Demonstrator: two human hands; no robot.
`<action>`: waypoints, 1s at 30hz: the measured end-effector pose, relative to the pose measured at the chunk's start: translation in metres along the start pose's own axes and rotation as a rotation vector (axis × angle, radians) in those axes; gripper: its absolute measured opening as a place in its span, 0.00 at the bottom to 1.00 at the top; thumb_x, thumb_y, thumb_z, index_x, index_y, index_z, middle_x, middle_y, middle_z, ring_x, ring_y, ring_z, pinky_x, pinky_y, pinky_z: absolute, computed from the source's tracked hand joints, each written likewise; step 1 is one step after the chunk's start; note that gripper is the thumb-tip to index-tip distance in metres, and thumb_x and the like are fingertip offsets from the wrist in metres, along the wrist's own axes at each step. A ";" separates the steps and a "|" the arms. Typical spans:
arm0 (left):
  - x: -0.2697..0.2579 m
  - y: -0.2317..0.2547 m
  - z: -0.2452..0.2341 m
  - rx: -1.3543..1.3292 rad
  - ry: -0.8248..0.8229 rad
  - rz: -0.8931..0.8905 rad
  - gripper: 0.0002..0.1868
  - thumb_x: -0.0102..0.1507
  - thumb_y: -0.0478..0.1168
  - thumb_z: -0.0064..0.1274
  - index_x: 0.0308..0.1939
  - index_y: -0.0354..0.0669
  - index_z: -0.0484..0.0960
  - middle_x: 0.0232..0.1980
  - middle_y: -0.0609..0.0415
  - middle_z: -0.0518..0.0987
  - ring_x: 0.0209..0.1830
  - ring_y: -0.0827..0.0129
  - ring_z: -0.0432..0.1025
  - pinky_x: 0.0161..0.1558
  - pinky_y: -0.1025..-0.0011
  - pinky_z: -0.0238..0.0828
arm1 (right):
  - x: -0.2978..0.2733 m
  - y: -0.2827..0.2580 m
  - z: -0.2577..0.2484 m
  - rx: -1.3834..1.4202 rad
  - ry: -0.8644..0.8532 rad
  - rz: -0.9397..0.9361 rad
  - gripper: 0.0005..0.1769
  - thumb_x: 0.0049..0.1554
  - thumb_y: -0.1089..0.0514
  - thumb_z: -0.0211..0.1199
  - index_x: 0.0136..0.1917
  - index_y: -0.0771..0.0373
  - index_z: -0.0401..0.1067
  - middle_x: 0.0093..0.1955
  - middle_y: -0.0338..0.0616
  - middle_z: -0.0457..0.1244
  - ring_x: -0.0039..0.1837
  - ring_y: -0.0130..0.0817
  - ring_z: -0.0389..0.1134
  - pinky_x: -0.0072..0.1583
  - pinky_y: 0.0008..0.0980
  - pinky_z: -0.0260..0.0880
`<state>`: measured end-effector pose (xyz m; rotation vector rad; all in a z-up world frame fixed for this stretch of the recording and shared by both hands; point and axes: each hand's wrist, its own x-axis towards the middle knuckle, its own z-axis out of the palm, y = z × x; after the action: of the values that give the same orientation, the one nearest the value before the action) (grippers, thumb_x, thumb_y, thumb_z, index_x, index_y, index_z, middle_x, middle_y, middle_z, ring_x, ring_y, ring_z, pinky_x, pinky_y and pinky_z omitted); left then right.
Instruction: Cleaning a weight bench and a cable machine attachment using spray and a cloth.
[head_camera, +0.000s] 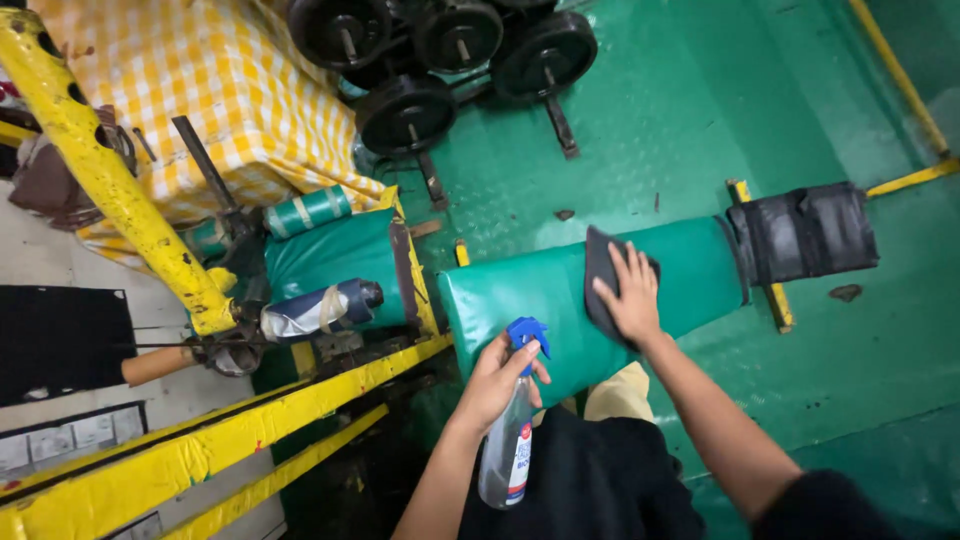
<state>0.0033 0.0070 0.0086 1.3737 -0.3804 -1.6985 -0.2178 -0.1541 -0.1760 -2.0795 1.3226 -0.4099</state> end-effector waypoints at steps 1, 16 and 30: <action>0.000 -0.001 0.000 0.003 0.004 -0.007 0.18 0.68 0.49 0.52 0.55 0.41 0.72 0.32 0.47 0.80 0.18 0.68 0.73 0.24 0.71 0.70 | 0.002 -0.002 0.006 0.006 -0.004 0.005 0.44 0.59 0.35 0.56 0.82 0.50 0.51 0.85 0.57 0.42 0.82 0.64 0.42 0.75 0.65 0.38; 0.028 -0.006 0.035 0.114 0.115 -0.074 0.17 0.67 0.44 0.51 0.56 0.39 0.75 0.34 0.54 0.77 0.28 0.71 0.73 0.24 0.72 0.72 | -0.016 0.099 0.010 0.075 0.005 -0.117 0.40 0.58 0.41 0.57 0.81 0.51 0.56 0.87 0.53 0.40 0.86 0.63 0.38 0.80 0.63 0.33; 0.157 -0.092 0.157 0.299 0.087 -0.052 0.19 0.73 0.52 0.47 0.50 0.38 0.79 0.33 0.55 0.78 0.30 0.73 0.72 0.33 0.71 0.70 | -0.095 0.107 -0.010 0.161 -0.180 -0.066 0.31 0.61 0.52 0.55 0.76 0.60 0.61 0.85 0.63 0.37 0.84 0.67 0.35 0.78 0.65 0.31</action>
<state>-0.1760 -0.1089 -0.1008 1.6804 -0.5712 -1.6655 -0.3402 -0.1050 -0.2318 -1.9793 1.0827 -0.3378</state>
